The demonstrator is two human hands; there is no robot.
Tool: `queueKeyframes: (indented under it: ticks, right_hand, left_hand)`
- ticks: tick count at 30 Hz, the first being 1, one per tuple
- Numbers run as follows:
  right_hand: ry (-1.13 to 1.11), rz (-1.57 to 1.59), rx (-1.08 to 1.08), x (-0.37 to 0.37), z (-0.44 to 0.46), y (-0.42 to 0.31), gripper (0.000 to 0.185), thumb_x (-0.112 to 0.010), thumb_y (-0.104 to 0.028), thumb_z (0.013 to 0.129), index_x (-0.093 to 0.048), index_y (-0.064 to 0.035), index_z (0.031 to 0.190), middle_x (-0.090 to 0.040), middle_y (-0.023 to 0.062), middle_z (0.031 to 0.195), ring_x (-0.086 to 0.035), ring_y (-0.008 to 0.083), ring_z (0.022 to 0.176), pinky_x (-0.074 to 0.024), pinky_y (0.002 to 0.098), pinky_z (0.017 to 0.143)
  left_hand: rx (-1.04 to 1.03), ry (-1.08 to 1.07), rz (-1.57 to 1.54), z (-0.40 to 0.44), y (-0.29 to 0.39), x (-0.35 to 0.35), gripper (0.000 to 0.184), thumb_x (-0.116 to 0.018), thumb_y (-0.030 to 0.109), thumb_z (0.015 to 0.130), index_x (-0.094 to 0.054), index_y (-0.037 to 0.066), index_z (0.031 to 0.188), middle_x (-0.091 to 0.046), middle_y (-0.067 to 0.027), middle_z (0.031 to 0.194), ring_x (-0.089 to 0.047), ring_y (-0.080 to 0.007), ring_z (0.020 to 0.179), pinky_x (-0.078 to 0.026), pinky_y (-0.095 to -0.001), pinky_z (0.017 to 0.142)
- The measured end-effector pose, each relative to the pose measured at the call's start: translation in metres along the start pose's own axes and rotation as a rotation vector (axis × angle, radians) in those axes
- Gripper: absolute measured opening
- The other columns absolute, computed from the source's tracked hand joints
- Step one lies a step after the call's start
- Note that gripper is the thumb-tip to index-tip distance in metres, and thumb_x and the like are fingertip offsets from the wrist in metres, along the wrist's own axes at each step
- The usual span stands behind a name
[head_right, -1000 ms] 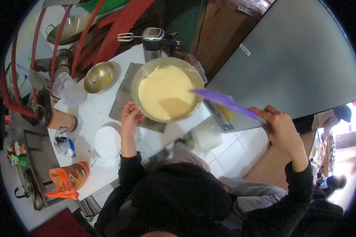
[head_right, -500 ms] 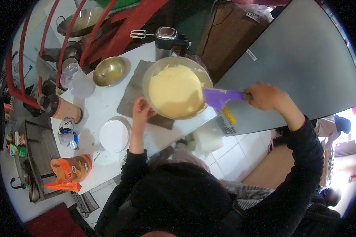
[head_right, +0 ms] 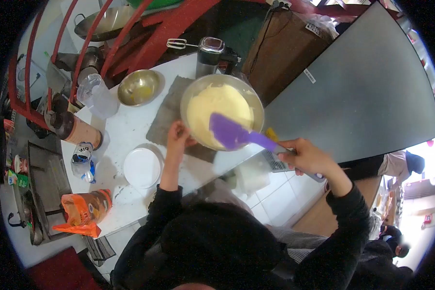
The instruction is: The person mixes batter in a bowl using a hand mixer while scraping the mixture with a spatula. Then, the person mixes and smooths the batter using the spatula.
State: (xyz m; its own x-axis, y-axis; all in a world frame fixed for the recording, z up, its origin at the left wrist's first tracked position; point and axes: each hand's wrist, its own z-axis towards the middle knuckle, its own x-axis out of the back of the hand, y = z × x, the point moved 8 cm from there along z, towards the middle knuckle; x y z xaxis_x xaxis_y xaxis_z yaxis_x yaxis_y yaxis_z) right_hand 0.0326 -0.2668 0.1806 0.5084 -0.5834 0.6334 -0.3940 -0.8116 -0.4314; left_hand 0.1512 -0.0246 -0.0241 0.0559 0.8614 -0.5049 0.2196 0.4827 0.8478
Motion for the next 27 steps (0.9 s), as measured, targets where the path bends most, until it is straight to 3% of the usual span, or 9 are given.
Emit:
queueKeyframes:
  ticks: [3,6,7,11,14,17,20,27]
  right_hand:
    - [0.429,-0.096,0.273,0.014,-0.013,-0.001,0.037,-0.056,-0.014,0.080,-0.051,-0.0023,0.115,-0.056,0.0156,0.062,-0.050,0.0160,0.045,-0.0405,0.0299,0.044]
    - [0.707,-0.179,0.368,0.005,-0.027,0.016,0.040,-0.057,-0.005,0.078,-0.049,-0.0051,0.118,-0.051,0.0100,0.059,-0.043,0.0127,0.044,-0.0379,0.0245,0.046]
    - [0.767,-0.205,0.394,-0.007,-0.024,0.031,0.042,-0.057,-0.002,0.077,-0.049,-0.0048,0.118,-0.053,0.0140,0.067,-0.043,0.0156,0.047,-0.0387,0.0264,0.047]
    - [0.829,-0.357,0.405,-0.045,-0.002,0.083,0.042,-0.057,-0.002,0.076,-0.050,-0.0073,0.117,-0.054,0.0139,0.073,-0.049,0.0229,0.051,-0.0418,0.0309,0.050]
    - [0.844,-0.135,0.327,-0.037,-0.006,0.088,0.041,-0.056,-0.002,0.076,-0.051,-0.0088,0.116,-0.054,0.0134,0.074,-0.051,0.0257,0.052,-0.0430,0.0323,0.051]
    - [0.810,-0.186,0.352,-0.039,0.001,0.098,0.040,-0.056,-0.002,0.076,-0.051,-0.0088,0.116,-0.054,0.0130,0.074,-0.051,0.0258,0.052,-0.0429,0.0321,0.051]
    - [0.861,-0.107,0.380,-0.035,-0.004,0.099,0.044,-0.057,-0.004,0.074,-0.052,-0.0152,0.116,-0.057,0.0122,0.079,-0.056,0.0284,0.062,-0.0470,0.0353,0.056]
    - [0.828,-0.139,0.324,-0.033,0.010,0.126,0.043,-0.058,-0.007,0.074,-0.053,-0.0184,0.116,-0.058,0.0100,0.079,-0.056,0.0286,0.062,-0.0474,0.0352,0.057]
  left_hand:
    - [0.013,-0.006,0.022,0.000,-0.002,-0.001,0.017,-0.054,0.008,0.082,-0.044,0.007,0.097,-0.047,-0.0020,0.088,-0.053,-0.0091,0.062,-0.054,-0.0237,0.057]
    - [0.019,0.004,0.028,-0.002,0.000,-0.002,0.016,-0.053,0.008,0.083,-0.044,0.007,0.096,-0.047,-0.0018,0.088,-0.053,-0.0089,0.063,-0.053,-0.0235,0.057]
    - [0.021,0.014,0.023,-0.002,0.000,-0.002,0.015,-0.053,0.008,0.083,-0.044,0.007,0.095,-0.048,-0.0014,0.087,-0.053,-0.0088,0.063,-0.053,-0.0235,0.057]
    - [0.033,0.036,0.029,-0.002,-0.002,0.001,0.014,-0.054,0.008,0.083,-0.045,0.008,0.094,-0.049,0.0004,0.083,-0.053,-0.0082,0.062,-0.053,-0.0234,0.056]
    - [0.042,0.058,0.059,-0.003,0.002,-0.003,0.012,-0.053,0.007,0.083,-0.046,0.008,0.092,-0.050,0.0015,0.079,-0.053,-0.0076,0.061,-0.053,-0.0235,0.055]
    - [0.051,0.072,0.075,-0.003,0.000,0.001,0.012,-0.053,0.006,0.083,-0.046,0.009,0.091,-0.051,0.0017,0.077,-0.052,-0.0070,0.060,-0.053,-0.0237,0.055]
    - [0.043,0.075,0.092,0.001,-0.002,0.002,0.012,-0.053,0.006,0.082,-0.046,0.009,0.091,-0.051,0.0017,0.077,-0.052,-0.0064,0.059,-0.053,-0.0235,0.054]
    - [0.039,0.114,0.146,0.000,-0.003,0.005,0.016,-0.054,0.007,0.081,-0.048,0.012,0.096,-0.051,0.0027,0.075,-0.053,-0.0068,0.059,-0.052,-0.0237,0.054]
